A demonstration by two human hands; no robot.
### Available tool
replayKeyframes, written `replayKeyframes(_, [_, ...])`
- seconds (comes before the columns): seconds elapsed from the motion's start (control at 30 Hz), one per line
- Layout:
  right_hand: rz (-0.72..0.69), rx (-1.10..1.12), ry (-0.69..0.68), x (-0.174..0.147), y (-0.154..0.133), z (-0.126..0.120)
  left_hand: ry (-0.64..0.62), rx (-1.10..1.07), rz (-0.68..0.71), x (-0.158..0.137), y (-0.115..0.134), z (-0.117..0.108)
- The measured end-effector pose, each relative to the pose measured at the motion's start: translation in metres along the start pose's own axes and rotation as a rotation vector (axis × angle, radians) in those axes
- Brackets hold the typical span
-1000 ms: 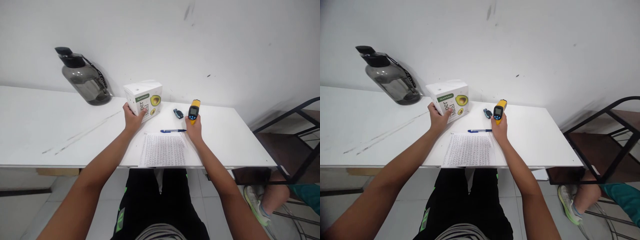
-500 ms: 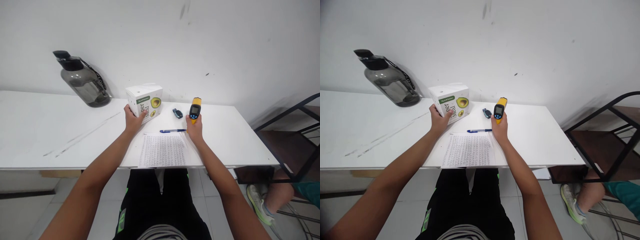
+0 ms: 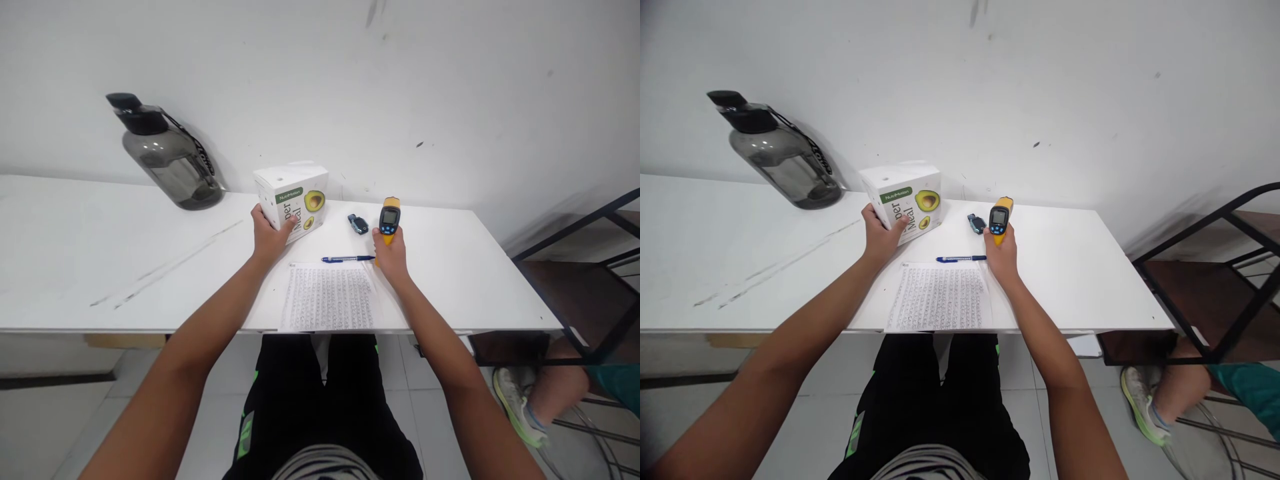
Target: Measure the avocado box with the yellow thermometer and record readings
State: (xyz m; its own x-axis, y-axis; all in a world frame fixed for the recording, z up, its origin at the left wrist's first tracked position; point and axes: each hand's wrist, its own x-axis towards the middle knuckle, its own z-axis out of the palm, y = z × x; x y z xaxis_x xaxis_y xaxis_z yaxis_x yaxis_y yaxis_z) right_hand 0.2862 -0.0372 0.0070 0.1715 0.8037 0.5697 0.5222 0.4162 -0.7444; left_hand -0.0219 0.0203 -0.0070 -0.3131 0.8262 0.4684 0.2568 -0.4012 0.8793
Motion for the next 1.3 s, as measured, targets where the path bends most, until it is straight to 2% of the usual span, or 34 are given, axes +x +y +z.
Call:
replayKeyframes(0.1, [0.177, 0.052, 0.096, 0.003, -0.002, -0.004, -0.015, -0.010, 0.022, 0.001, -0.005, 0.000])
replayKeyframes(0.2, [0.143, 0.037, 0.177, 0.012, 0.009, -0.016, -0.004, -0.005, 0.036, 0.002, -0.009, 0.000])
replayKeyframes(0.27, [0.134, 0.019, 0.157, 0.017, 0.016, -0.027, 0.004, -0.007, 0.030, 0.002, -0.008, 0.000])
replayKeyframes(0.4, [0.370, -0.190, 0.190, 0.023, 0.011, -0.045, 0.001, 0.029, -0.022, 0.000, 0.001, 0.000])
replayKeyframes(0.5, [0.490, -0.395, 0.141, 0.024, -0.004, -0.052, -0.010, 0.049, -0.052, -0.002, 0.007, 0.000])
replayKeyframes(0.63, [0.567, -0.563, 0.030, 0.025, -0.009, -0.053, -0.017, 0.045, -0.058, -0.003, 0.011, -0.001])
replayKeyframes(0.83, [0.562, -0.621, -0.024, 0.024, 0.002, -0.047, -0.005, 0.047, -0.075, -0.002, 0.015, -0.001])
replayKeyframes(1.3, [0.568, -0.812, -0.178, 0.025, -0.002, -0.043, -0.035, 0.028, -0.085, -0.003, 0.014, -0.002])
